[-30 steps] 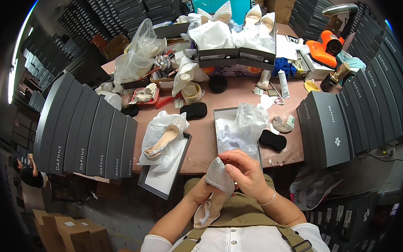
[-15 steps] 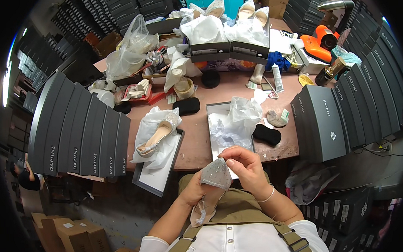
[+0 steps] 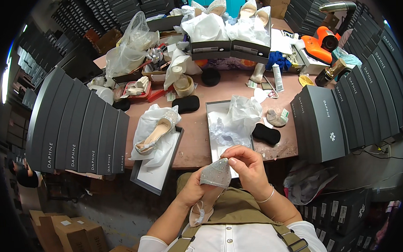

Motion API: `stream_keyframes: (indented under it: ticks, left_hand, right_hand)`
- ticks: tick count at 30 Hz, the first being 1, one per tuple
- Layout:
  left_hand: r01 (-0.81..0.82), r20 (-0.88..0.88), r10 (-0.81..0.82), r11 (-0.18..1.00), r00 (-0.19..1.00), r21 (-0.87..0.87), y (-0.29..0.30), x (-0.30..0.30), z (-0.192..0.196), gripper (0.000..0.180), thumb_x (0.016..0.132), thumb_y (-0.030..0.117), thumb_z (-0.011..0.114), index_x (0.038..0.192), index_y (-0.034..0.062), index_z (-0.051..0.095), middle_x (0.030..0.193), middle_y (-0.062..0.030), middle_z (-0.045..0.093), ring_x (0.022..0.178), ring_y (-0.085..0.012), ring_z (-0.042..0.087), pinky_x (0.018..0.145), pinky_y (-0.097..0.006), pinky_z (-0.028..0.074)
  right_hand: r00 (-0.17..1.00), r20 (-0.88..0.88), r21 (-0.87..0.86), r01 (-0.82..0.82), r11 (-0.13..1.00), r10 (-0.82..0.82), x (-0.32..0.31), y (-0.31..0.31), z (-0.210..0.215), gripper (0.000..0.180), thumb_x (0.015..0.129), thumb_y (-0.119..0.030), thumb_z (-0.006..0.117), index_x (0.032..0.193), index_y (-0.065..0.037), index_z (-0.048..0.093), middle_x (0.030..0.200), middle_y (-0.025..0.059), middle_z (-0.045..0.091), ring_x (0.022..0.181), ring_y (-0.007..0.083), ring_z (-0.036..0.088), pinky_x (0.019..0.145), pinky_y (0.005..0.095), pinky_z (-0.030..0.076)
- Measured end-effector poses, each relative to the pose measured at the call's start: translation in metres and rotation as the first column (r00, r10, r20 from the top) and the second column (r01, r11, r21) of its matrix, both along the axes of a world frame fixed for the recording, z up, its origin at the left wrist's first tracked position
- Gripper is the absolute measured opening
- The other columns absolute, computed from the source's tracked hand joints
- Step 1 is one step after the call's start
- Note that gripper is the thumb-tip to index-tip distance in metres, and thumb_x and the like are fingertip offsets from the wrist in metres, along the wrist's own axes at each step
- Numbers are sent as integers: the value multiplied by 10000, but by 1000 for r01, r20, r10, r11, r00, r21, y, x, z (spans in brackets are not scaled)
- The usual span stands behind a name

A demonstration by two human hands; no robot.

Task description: Cleaning, wrapping, and packing high-heeled shoes into a shoebox.

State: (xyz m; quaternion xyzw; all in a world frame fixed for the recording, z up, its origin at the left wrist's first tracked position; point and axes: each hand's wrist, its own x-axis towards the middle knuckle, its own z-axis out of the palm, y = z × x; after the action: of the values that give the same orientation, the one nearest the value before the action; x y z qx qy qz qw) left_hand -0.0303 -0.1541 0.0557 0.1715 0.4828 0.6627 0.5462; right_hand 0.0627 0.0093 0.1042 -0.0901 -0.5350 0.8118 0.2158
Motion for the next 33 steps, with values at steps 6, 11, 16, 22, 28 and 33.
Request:
stream_keyframes:
  ticks: [6,11,16,22,28,33]
  left_hand:
    - [-7,-12,7,1000,1000,-21,0,0,-4,507,807,-8,670,1281,40,497,1165,-17,589,1073,-117,549,960,-297,436]
    - [-24,-12,24,1000,1000,-13,0,1,-5,496,812,-10,666,1277,38,498,1155,-16,592,1066,-114,551,953,-294,437]
    - [-16,-2,16,999,1000,-29,2,1,-3,493,815,-8,663,1277,35,499,1155,-17,593,1063,-112,551,948,-288,436]
    - [-8,12,8,1000,1000,-21,2,1,-6,514,813,-2,668,1293,34,490,1164,-17,591,1071,-112,549,954,-289,432]
    - [-10,116,9,1000,993,1,3,-2,-14,599,758,77,735,1295,34,472,1134,-77,604,1048,-201,597,899,-347,499]
    - [-43,484,-11,994,875,101,2,-15,-19,608,793,36,700,1324,17,404,1135,-194,581,1070,-352,597,844,-458,557]
  right_hand:
    - [1000,14,-1,9,1000,-9,-1,0,0,126,899,-42,583,1001,20,623,960,27,605,838,69,561,735,210,453]
    - [1000,16,6,15,1000,-15,-2,1,0,119,896,-36,579,989,25,622,962,32,607,846,73,565,753,215,459]
    - [996,85,-29,18,999,-16,-1,1,2,103,855,-25,596,943,22,621,986,96,620,928,153,579,863,293,451]
    - [999,35,2,29,1000,-29,-2,2,-2,142,905,-84,576,981,23,630,931,32,627,854,88,572,788,235,461]
    - [998,64,-35,10,999,-8,-4,3,-8,199,937,-148,522,973,24,617,979,100,625,900,157,584,841,312,468]
    - [998,9,-72,69,995,-68,-10,6,-23,207,966,-141,504,887,22,604,914,79,632,828,132,587,783,279,479]
